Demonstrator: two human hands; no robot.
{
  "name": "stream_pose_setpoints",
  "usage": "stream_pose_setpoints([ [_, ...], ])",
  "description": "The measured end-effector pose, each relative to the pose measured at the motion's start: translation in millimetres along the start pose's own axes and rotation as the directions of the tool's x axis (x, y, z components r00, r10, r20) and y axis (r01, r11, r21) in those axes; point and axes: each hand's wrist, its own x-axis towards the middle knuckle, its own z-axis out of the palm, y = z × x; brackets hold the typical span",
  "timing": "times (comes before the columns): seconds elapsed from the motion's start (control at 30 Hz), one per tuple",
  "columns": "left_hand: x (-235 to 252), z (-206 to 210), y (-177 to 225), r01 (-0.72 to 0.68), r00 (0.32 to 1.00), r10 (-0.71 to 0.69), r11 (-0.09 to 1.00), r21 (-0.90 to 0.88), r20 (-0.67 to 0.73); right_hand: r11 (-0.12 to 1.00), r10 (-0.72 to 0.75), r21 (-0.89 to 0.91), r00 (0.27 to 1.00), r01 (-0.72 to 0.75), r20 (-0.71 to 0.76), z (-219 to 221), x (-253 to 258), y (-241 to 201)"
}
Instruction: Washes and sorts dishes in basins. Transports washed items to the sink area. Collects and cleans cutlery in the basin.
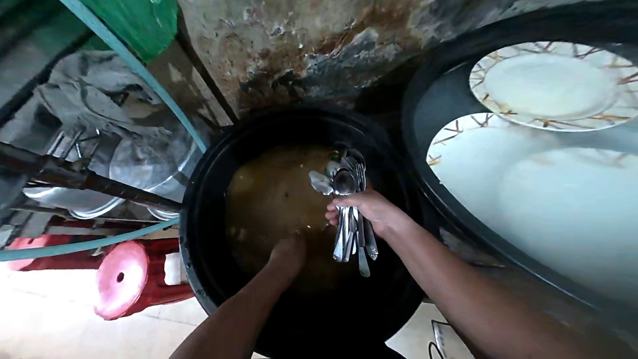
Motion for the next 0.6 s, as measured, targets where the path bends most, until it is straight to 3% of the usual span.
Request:
stream_pose_setpoints([
  [0.1, -5.1, -13.7, -12.4, -0.002, 0.999, -0.002, 0.997, -0.078, -0.046, 1.0, -0.023, -0.007, 1.0, 0.023, -0.017, -0.3, -0.1, -0.1],
  [0.23, -17.1, -54.1, -34.4, 0.087, 0.965, -0.081, 0.996, 0.017, -0.248, 0.999, -0.016, 0.028, 0.999, 0.017, -0.046, -0.8, -2.8, -3.3],
  [0.37, -43.4, -89.3, -30.0, -0.058, 0.887, 0.09, 0.995, 0.083, -0.452, 1.0, -0.011, 0.002, 1.0, 0.011, -0.026, -1.4, 0.2, -2.1],
  [0.5, -67.1, -104.8, 10.6, -0.255, 0.824, 0.375, 0.915, 0.313, -0.425, 0.997, -0.029, -0.076, 0.999, 0.028, -0.012, -0.7, -2.7, -0.1],
  [0.6, -65.1, -114.0, 36.6, -0.308, 0.816, 0.401, 0.911, 0.275, -0.416, 0.997, -0.009, -0.076, 0.998, 0.014, 0.065, -2.6, -3.5, 0.5],
])
